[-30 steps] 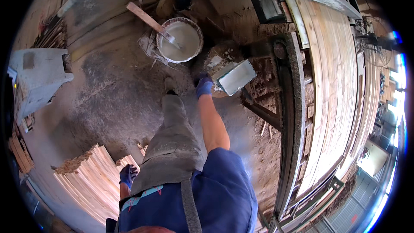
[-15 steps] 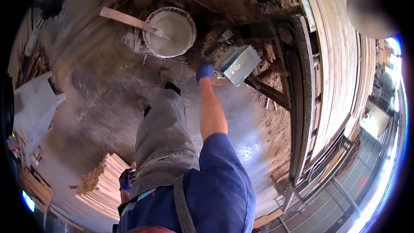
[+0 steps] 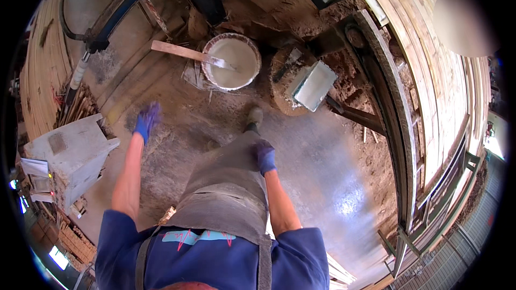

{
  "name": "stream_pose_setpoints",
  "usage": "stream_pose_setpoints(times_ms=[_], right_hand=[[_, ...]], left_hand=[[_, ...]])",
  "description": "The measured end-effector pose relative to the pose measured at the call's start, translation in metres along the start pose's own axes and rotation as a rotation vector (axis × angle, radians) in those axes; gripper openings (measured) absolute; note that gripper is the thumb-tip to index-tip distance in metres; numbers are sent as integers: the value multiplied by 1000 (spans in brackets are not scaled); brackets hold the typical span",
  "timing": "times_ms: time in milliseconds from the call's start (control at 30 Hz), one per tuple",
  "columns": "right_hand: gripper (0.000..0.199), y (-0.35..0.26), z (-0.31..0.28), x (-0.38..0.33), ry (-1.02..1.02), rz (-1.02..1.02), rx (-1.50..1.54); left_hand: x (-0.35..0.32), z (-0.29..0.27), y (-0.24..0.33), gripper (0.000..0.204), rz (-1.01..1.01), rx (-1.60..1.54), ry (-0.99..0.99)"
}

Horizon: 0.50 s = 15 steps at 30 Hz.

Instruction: The person assembles a large wooden panel by placing individual planks onto a metal frame. They use a brush to apply a white substance to the planks and a scraper to smooth the surface. The person also stirs a bucket of the white substance and places a metal bar on the assembled panel.

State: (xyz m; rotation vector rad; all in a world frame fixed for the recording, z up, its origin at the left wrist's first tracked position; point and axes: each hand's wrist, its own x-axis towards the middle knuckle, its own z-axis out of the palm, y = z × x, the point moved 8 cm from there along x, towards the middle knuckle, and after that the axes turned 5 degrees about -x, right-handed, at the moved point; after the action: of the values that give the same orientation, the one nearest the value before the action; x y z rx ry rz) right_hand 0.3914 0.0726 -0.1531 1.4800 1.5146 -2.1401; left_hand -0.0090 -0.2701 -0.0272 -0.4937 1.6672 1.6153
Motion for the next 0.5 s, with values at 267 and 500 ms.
stream_pose_setpoints(times_ms=[267,500], right_hand=[[27,-46,-29,-77,164,407,244],[30,-56,16,-85,305,456,321]], left_hand=[[143,84,92,74,-40,100,146],[191,107,122,48,210,24,26]])
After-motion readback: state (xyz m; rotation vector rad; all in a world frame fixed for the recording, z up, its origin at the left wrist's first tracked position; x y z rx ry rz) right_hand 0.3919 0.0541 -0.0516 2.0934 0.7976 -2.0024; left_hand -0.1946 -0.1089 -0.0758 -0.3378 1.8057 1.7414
